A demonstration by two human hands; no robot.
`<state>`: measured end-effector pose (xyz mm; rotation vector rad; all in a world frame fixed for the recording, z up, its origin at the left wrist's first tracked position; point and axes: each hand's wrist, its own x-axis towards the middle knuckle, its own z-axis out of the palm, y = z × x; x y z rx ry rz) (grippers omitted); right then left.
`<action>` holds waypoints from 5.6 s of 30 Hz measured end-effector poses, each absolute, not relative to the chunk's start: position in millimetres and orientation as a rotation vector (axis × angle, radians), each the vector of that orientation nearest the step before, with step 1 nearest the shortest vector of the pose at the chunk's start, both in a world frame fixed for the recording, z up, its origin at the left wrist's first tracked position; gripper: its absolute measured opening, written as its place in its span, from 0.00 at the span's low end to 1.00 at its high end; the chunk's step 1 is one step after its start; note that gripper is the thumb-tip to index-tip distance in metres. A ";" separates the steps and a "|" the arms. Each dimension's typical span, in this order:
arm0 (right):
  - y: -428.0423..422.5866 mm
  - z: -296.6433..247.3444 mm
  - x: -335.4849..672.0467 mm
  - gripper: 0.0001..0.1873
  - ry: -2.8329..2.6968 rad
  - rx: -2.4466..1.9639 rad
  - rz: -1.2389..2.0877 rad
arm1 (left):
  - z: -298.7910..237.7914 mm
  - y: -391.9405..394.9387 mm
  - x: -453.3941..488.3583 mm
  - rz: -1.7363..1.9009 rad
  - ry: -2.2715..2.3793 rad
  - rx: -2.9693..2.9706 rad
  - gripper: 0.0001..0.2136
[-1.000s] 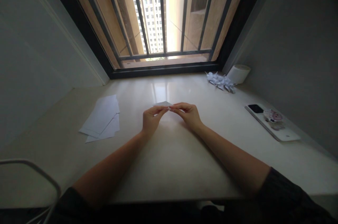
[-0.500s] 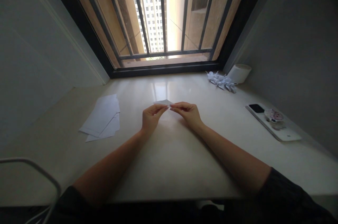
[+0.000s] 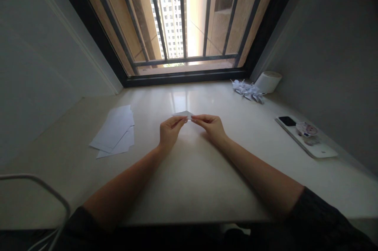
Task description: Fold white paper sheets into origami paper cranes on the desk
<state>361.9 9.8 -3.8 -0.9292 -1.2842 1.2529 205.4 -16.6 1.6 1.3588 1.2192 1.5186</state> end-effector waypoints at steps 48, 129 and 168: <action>8.4 -6.1 355.5 0.25 -1.187 -0.732 1.350 | -6.4 -16.5 207.5 1.600 1.029 1.289 0.09; 12.9 -10.7 359.7 0.25 -1.091 -0.802 1.235 | -11.5 -15.6 202.2 1.179 1.361 1.740 0.11; 19.1 -15.4 366.7 0.18 -1.508 -0.851 1.112 | -6.3 -11.2 200.7 1.411 1.204 1.473 0.17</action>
